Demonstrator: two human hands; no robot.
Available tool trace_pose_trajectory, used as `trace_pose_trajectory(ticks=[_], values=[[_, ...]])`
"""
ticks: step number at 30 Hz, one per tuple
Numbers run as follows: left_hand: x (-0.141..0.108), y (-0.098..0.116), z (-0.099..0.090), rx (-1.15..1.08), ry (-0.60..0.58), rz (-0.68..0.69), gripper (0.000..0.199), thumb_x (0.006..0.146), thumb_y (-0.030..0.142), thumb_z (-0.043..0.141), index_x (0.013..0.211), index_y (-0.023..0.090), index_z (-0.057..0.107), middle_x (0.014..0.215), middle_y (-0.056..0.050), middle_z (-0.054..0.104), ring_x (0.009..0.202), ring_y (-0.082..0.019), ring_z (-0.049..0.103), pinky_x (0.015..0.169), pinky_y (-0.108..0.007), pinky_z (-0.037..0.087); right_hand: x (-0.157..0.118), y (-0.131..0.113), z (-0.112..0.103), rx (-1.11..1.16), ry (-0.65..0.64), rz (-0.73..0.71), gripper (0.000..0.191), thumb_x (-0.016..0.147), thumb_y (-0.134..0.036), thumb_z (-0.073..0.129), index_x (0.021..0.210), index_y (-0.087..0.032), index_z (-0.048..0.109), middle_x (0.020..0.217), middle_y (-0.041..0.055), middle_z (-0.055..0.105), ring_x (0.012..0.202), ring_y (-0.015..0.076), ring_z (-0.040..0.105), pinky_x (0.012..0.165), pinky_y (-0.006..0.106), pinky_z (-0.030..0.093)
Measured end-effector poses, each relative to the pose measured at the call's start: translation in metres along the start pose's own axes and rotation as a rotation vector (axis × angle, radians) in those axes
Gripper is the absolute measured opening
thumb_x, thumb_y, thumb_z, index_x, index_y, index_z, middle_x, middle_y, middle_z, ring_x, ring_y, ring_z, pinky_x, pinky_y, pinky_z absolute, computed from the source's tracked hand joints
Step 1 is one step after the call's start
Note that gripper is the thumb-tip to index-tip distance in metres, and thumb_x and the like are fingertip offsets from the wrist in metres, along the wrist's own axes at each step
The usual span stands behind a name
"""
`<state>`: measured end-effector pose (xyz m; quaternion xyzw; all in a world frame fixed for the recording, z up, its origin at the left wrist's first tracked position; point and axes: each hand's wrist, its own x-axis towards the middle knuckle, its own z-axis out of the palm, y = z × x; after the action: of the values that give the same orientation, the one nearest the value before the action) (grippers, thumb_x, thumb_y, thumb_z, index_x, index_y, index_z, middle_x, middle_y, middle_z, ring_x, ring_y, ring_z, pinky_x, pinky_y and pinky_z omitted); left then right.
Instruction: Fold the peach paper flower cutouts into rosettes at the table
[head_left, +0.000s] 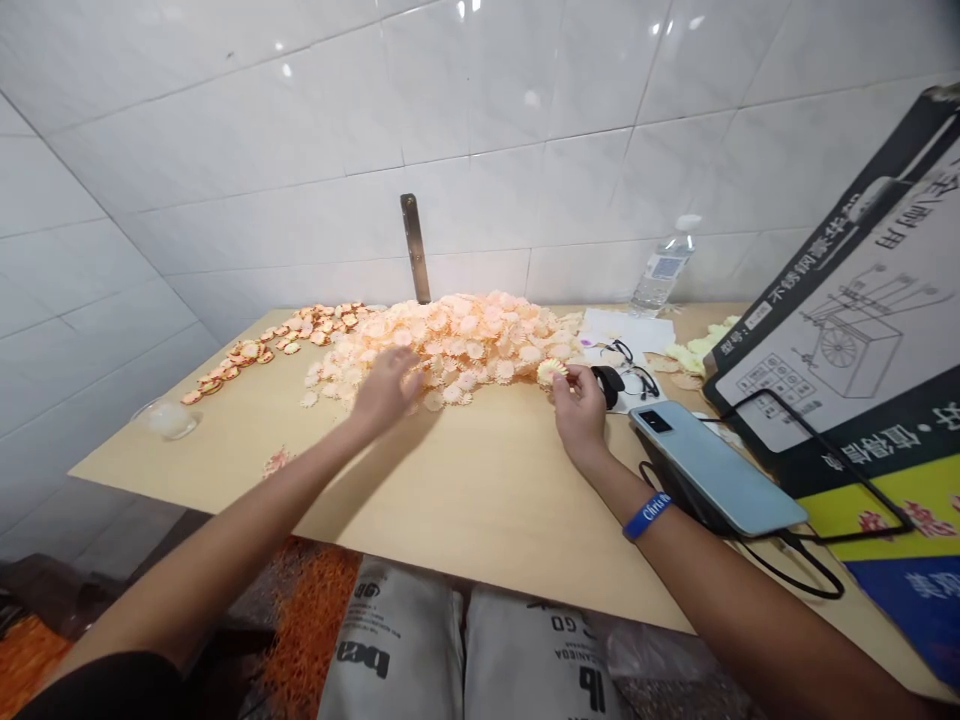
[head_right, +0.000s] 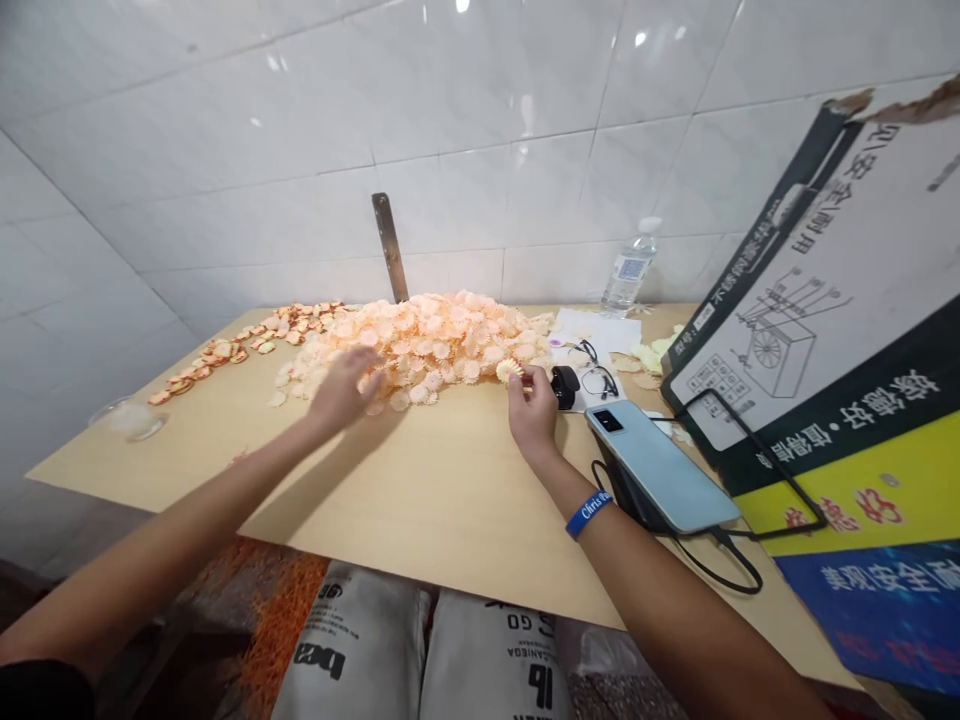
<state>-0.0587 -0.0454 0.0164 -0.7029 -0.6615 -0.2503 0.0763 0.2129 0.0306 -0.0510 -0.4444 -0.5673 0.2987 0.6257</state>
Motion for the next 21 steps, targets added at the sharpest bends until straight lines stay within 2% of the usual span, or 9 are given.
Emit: trace_pose_trajectory(ticks=[2,4,6,8,12,14,16,18,21], values=[[-0.025,0.041,0.023,-0.085,-0.251,0.246,0.032,0.095,0.037,0.042,0.11,0.02,0.064,0.124,-0.011,0.063,0.116,-0.023,0.057,0.104,-0.037,0.043,0.001,0.001,0.0,0.017,0.005,0.026,0.024,0.083,-0.044,0.05,0.088,-0.021,0.05,0.078,0.0013,0.055,0.07,0.0166,0.055,0.061,0.029,0.048],[-0.037,0.074,0.045,-0.13,-0.342,0.375,0.033,0.095,0.039,0.043,0.118,0.021,0.059,0.135,-0.011,0.057,0.126,-0.024,0.052,0.109,-0.039,0.04,0.001,0.002,-0.001,0.02,-0.02,0.042,0.023,0.085,-0.045,0.048,0.088,-0.022,0.048,0.075,0.0002,0.053,0.066,0.0161,0.055,0.06,0.029,0.048],[-0.037,0.093,0.063,-0.117,-0.352,0.302,0.039,0.095,0.042,0.042,0.121,0.017,0.056,0.139,-0.015,0.054,0.132,-0.027,0.046,0.111,-0.042,0.037,-0.001,0.001,-0.001,0.012,-0.068,0.038,0.024,0.086,-0.045,0.047,0.087,-0.022,0.048,0.074,0.0004,0.055,0.066,0.0167,0.057,0.061,0.03,0.048],[-0.032,0.101,0.074,-0.09,-0.352,0.185,0.048,0.096,0.045,0.039,0.127,0.011,0.051,0.144,-0.02,0.047,0.139,-0.031,0.038,0.114,-0.047,0.032,-0.006,-0.002,0.0,-0.005,-0.14,0.018,0.024,0.086,-0.046,0.047,0.087,-0.022,0.048,0.073,0.0006,0.056,0.067,0.0175,0.059,0.063,0.03,0.049],[-0.036,0.095,0.068,-0.197,-0.428,0.218,0.05,0.096,0.045,0.036,0.133,0.014,0.049,0.15,-0.015,0.042,0.142,-0.027,0.036,0.116,-0.042,0.032,-0.012,-0.014,0.002,-0.112,-0.292,-0.033,0.023,0.086,-0.044,0.045,0.08,-0.022,0.049,0.066,0.0003,0.057,0.063,0.018,0.058,0.061,0.029,0.046],[-0.051,0.084,0.054,-0.246,-0.392,0.204,0.044,0.097,0.041,0.035,0.131,0.018,0.052,0.147,-0.012,0.047,0.138,-0.024,0.042,0.113,-0.038,0.036,-0.009,-0.02,-0.002,-0.327,-0.32,-0.027,0.02,0.085,-0.037,0.045,0.072,-0.022,0.048,0.062,0.0011,0.056,0.06,0.0179,0.054,0.058,0.029,0.042],[-0.069,0.066,0.038,-0.215,-0.315,0.112,0.043,0.097,0.041,0.035,0.129,0.018,0.054,0.143,-0.013,0.052,0.134,-0.024,0.047,0.112,-0.039,0.039,-0.003,-0.026,-0.012,-0.621,-0.375,0.019,0.018,0.082,-0.029,0.045,0.067,-0.022,0.049,0.06,0.0034,0.057,0.057,0.0187,0.052,0.056,0.03,0.038],[-0.084,0.044,0.026,-0.142,-0.284,0.017,0.044,0.096,0.042,0.035,0.127,0.017,0.055,0.142,-0.015,0.052,0.133,-0.027,0.047,0.112,-0.042,0.038,0.005,-0.032,-0.025,-0.876,-0.484,0.066,0.017,0.082,-0.026,0.045,0.07,-0.02,0.056,0.066,0.0089,0.062,0.06,0.0218,0.056,0.057,0.032,0.038],[-0.088,0.015,0.022,-0.057,-0.307,-0.086,0.056,0.095,0.044,0.036,0.135,0.007,0.047,0.151,-0.02,0.039,0.142,-0.031,0.034,0.117,-0.046,0.029,0.01,-0.042,-0.043,-1.149,-0.603,0.124,0.022,0.084,-0.022,0.046,0.091,-0.013,0.065,0.085,0.0207,0.069,0.074,0.0307,0.065,0.064,0.037,0.043]])
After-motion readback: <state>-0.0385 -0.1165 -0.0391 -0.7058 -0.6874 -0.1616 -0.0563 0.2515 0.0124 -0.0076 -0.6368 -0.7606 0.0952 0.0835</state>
